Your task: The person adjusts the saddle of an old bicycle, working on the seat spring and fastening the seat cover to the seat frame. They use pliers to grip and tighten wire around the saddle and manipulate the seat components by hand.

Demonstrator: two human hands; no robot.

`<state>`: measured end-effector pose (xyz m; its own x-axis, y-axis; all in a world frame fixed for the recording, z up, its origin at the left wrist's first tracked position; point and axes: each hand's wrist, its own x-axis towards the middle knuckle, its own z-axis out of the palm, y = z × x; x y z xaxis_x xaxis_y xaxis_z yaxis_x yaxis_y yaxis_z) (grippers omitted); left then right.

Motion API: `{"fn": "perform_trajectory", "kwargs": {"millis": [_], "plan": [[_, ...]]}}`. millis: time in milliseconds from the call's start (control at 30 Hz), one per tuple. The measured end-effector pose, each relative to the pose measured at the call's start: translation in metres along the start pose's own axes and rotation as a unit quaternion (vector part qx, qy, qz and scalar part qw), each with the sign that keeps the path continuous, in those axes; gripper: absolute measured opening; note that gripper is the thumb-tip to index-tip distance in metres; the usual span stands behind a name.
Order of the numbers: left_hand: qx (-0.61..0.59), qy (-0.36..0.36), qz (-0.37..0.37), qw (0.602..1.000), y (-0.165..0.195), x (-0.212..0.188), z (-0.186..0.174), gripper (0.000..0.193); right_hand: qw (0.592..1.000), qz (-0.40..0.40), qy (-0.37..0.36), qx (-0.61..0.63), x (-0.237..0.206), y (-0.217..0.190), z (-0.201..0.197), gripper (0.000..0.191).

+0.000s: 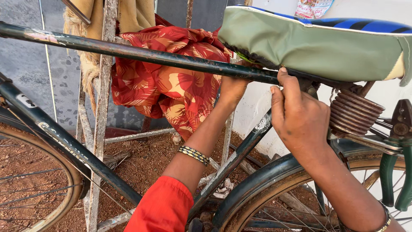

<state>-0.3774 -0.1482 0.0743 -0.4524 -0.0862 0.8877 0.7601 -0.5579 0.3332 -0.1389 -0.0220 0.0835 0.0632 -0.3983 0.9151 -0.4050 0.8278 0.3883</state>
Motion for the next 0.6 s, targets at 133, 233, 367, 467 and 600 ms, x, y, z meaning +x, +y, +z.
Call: {"fn": "perform_trajectory", "kwargs": {"millis": [133,233,367,467,600], "plan": [[0.025,0.013,0.09,0.996,0.0,0.0,-0.002,0.023,1.0,0.009,0.006,0.03,-0.008,0.005,0.01,0.023],[-0.019,0.027,0.073,0.997,0.002,0.003,0.0,0.029,0.999,0.01,0.016,0.037,-0.013,0.009,0.016,0.022],[-0.06,0.049,0.033,0.996,0.0,0.011,0.012,0.031,0.998,0.009,0.031,0.048,-0.018,0.012,0.026,0.022],[-0.062,0.067,0.028,0.995,-0.006,0.016,0.018,0.029,0.998,0.014,0.03,0.058,-0.023,0.015,0.034,0.023],[-0.102,0.107,0.042,0.988,-0.02,0.019,0.019,0.027,0.997,0.004,0.037,0.061,-0.026,0.019,0.041,0.02]]}}
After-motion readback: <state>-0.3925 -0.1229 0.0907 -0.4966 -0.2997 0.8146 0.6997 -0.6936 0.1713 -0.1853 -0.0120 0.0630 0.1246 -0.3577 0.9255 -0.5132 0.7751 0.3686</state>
